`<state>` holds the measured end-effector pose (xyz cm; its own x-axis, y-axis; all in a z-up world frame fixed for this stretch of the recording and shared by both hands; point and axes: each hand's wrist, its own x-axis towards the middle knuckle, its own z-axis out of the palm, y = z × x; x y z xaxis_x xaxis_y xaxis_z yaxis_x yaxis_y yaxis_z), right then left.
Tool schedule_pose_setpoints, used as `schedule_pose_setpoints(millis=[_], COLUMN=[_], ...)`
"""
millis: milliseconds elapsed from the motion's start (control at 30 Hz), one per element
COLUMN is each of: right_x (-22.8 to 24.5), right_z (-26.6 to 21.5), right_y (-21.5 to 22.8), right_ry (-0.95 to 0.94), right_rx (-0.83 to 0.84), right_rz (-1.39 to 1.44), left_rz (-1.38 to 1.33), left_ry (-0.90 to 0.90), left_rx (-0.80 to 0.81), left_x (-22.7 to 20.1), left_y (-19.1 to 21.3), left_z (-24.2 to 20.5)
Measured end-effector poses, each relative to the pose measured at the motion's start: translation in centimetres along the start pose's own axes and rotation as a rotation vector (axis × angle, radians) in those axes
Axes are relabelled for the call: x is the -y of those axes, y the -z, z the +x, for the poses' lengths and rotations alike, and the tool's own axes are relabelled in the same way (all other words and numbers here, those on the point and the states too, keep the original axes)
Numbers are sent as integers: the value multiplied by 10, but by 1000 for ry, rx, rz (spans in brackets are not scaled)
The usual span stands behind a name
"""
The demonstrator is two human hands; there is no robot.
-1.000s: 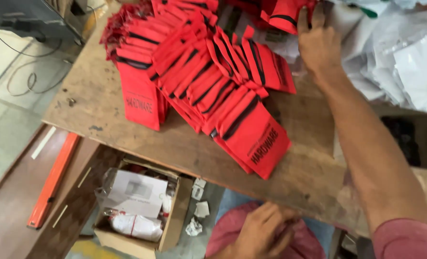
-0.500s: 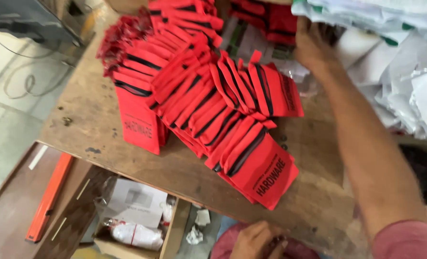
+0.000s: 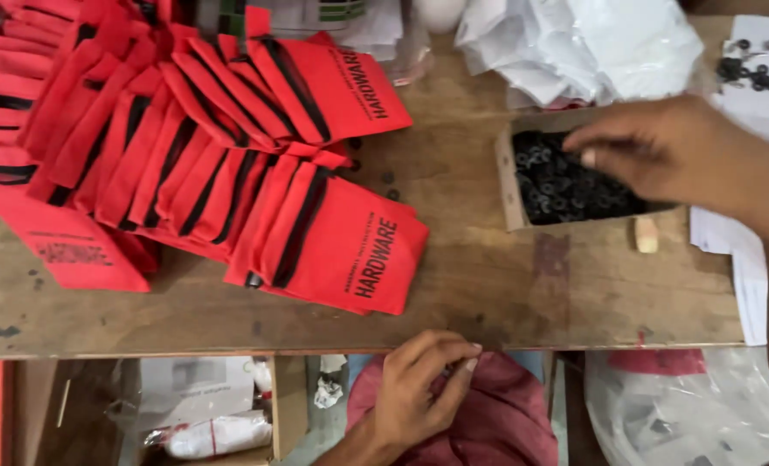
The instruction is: The person is seen putting black rubber/plastic washers and instruction sheets into red hardware pouches at a workbench.
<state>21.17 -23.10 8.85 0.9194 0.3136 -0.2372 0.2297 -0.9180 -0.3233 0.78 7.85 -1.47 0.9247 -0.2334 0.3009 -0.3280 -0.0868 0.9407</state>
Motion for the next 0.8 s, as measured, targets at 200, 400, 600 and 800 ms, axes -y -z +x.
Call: schedule_pose_setpoints(millis=[200, 400, 600, 800], right_x=[-5, -7, -26, -36], right_z=[-7, 12, 7, -11], right_y=[-37, -54, -51, -39], right_ry=[123, 197, 266, -26], right_rx=[17, 10, -78, -128], right_rz=[-1, -169, -99, 325], left_rz=[-147, -163, -137, -144], left_ry=[-9, 24, 187, 222], left_rx=[88, 6, 3, 11], left_x=[-5, 6, 16, 13], left_y=[-23, -42, -44, -46], left_z=[30, 43, 40, 51])
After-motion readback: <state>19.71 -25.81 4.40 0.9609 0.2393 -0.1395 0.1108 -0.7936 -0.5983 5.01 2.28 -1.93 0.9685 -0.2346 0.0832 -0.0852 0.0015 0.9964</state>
